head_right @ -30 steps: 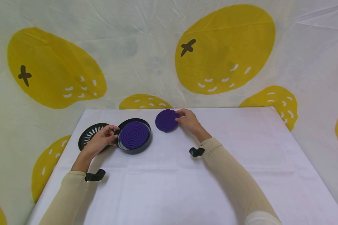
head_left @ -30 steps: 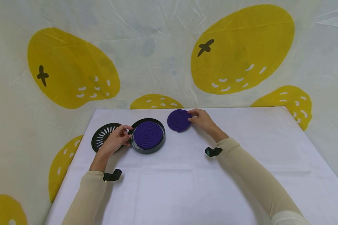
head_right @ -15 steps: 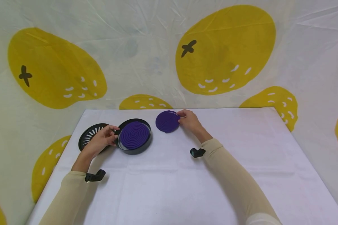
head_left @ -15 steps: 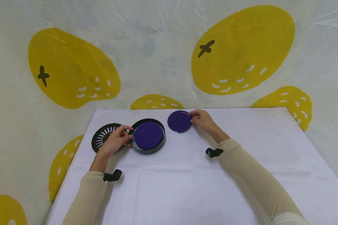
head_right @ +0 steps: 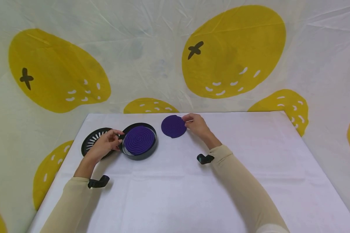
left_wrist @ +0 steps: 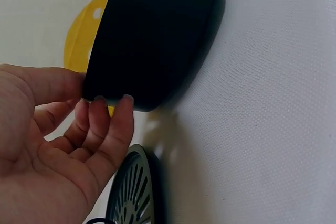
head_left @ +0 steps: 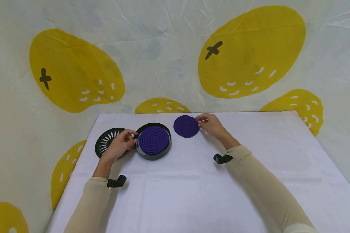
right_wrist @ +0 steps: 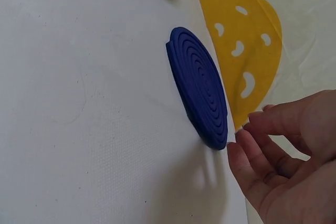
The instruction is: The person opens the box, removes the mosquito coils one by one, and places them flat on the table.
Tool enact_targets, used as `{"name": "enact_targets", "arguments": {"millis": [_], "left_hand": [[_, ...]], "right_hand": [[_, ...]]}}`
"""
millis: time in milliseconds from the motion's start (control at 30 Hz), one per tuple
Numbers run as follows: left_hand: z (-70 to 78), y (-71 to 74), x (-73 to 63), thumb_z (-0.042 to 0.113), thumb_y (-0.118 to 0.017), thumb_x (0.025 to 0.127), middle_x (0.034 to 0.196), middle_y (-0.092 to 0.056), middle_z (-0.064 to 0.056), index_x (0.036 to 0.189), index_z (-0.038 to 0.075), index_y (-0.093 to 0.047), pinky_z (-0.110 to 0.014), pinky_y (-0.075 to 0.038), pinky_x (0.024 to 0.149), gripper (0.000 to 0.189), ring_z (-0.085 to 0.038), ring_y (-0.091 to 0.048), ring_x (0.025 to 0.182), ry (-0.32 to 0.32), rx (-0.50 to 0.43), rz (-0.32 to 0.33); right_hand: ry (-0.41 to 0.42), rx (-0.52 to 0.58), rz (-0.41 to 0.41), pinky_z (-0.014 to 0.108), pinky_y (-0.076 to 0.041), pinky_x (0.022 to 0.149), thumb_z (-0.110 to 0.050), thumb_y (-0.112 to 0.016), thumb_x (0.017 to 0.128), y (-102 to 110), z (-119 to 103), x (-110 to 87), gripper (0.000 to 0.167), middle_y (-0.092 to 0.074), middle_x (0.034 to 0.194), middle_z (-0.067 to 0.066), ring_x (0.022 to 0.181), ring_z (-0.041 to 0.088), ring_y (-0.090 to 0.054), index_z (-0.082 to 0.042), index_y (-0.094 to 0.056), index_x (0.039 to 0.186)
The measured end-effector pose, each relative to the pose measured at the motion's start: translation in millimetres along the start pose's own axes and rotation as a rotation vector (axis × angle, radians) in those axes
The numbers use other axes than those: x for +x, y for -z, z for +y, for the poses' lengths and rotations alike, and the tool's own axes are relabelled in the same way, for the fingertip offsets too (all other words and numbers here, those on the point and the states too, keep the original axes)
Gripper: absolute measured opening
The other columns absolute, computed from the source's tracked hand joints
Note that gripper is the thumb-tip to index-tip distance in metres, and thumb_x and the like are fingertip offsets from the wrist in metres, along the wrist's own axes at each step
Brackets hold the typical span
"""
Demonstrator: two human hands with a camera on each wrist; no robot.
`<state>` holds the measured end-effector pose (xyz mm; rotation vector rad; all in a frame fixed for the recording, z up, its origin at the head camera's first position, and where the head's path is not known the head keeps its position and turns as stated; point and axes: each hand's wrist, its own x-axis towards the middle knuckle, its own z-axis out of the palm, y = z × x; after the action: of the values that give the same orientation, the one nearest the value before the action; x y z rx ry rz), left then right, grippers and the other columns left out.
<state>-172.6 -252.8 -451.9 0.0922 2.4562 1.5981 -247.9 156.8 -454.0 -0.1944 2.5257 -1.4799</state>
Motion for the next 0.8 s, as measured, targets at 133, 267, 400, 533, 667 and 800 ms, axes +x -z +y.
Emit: {"name": "enact_targets", "arguments": {"millis": [133, 267, 400, 533, 667, 800], "left_hand": [[-1.5, -0.9, 0.5, -0.002, -0.061, 0.096, 0.088, -0.049, -0.009, 0.132, 0.002, -0.057, -0.038, -0.063, 0.071, 0.036, -0.02, -0.059, 0.078, -0.005, 0.033, 0.023], [-3.9, -0.3, 1.9, -0.003, -0.06, 0.096, 0.088, -0.049, -0.009, 0.132, 0.001, -0.057, -0.035, -0.062, 0.07, 0.036, -0.02, -0.058, 0.079, -0.012, 0.035, 0.015], [-3.7, 0.9, 3.0, -0.002, -0.059, 0.097, 0.09, -0.047, -0.009, 0.133, 0.001, -0.056, -0.034, -0.062, 0.071, 0.036, -0.02, -0.058, 0.08, -0.005, 0.026, -0.002], [-1.7, 1.4, 2.9, 0.0, -0.062, 0.097, 0.089, -0.046, -0.008, 0.132, 0.002, -0.056, -0.037, -0.062, 0.071, 0.035, -0.021, -0.059, 0.081, 0.011, 0.03, -0.013], [0.2, 1.2, 2.9, 0.001, -0.063, 0.097, 0.089, -0.045, -0.008, 0.131, 0.002, -0.057, -0.039, -0.061, 0.071, 0.035, -0.024, -0.06, 0.085, 0.027, 0.038, -0.021], [0.8, 0.7, 3.3, 0.001, -0.063, 0.098, 0.089, -0.045, -0.009, 0.131, 0.003, -0.057, -0.038, -0.061, 0.071, 0.034, -0.026, -0.06, 0.087, 0.052, 0.038, -0.022]], "right_hand": [[0.024, -0.004, -0.013, 0.031, -0.054, 0.079, 0.0, -0.06, 0.097, -1, -3, -1.4, 0.033, -0.065, 0.128, 0.021, 0.112, 0.033, -0.065, 0.004, -0.063, 0.13], [0.06, 0.015, -0.026, 0.023, -0.053, 0.08, 0.002, -0.06, 0.097, -2, -12, -4.7, 0.032, -0.066, 0.127, 0.023, 0.111, 0.034, -0.065, 0.005, -0.063, 0.129], [0.095, 0.055, -0.043, 0.021, -0.053, 0.08, 0.003, -0.061, 0.096, -5, -21, -8.1, 0.031, -0.066, 0.125, 0.026, 0.109, 0.037, -0.065, 0.006, -0.063, 0.127], [0.122, 0.077, -0.072, 0.022, -0.054, 0.084, 0.003, -0.062, 0.096, -9, -29, -10.2, 0.031, -0.066, 0.124, 0.027, 0.11, 0.037, -0.065, 0.008, -0.063, 0.127], [0.146, 0.085, -0.112, 0.024, -0.056, 0.088, 0.004, -0.062, 0.096, -16, -35, -10.5, 0.031, -0.066, 0.122, 0.026, 0.111, 0.036, -0.065, 0.01, -0.062, 0.127], [0.153, 0.111, -0.149, 0.025, -0.057, 0.089, 0.005, -0.061, 0.096, -22, -38, -10.7, 0.031, -0.066, 0.122, 0.027, 0.112, 0.036, -0.066, 0.01, -0.061, 0.127]]}}
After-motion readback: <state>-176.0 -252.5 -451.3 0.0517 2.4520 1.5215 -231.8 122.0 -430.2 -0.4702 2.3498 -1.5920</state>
